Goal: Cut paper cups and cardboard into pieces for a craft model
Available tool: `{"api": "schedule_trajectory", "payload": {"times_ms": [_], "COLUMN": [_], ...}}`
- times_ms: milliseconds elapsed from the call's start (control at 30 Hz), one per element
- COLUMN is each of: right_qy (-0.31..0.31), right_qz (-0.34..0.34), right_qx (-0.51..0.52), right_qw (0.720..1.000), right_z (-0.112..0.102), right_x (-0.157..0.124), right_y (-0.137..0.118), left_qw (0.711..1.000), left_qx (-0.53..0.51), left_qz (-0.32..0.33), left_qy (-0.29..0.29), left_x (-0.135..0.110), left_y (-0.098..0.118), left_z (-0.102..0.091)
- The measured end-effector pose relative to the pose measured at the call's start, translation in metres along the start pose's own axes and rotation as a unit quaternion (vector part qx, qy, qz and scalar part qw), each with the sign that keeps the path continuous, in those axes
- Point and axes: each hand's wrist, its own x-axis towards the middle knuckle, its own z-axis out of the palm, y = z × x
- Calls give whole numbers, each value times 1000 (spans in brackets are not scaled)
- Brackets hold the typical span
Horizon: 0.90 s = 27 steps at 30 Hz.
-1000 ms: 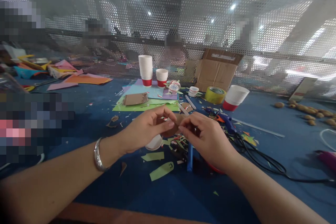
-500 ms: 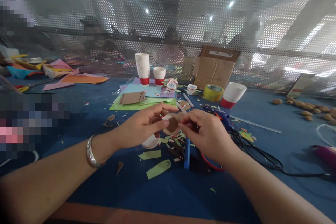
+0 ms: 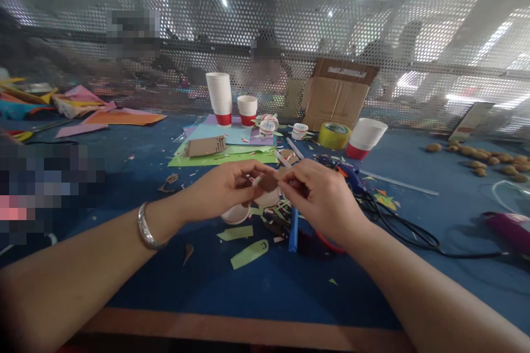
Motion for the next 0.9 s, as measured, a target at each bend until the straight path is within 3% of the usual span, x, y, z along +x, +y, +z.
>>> {"api": "schedule_trajectory", "payload": {"times_ms": [133,333,400,500,567,700,800,900], "right_qy": [20,4,-2,-16,-28,-46,-51,-64], "right_qz": [35,49,43,40,41,38,45,46], "right_qx": [6,26,25,32,47,83,95,98], "right_qw": [999,998,999,999,998,995,993,992], "right_z": [-2,0,0,1,3,5,7,8], "right_x": [1,1,0,1,1,1,0,-1], "right_y": [7,7,5,3,2,-1,-3,-6], "left_qw": [997,987,979,946,952,992,993,987], "left_qx": [17,90,158,273,264,113,102,130], "left_qz": [-50,-63,-50,10,29,26,22,28], "left_qy": [53,113,120,174,151,41,45,91], "left_x": [4,11,9,3,-2,-7,-6,-5], "left_y": [-3,-15,-15,-5,5,18,19,20], "left_z": [-10,-28,-31,-28,-20,0,5,-1]}}
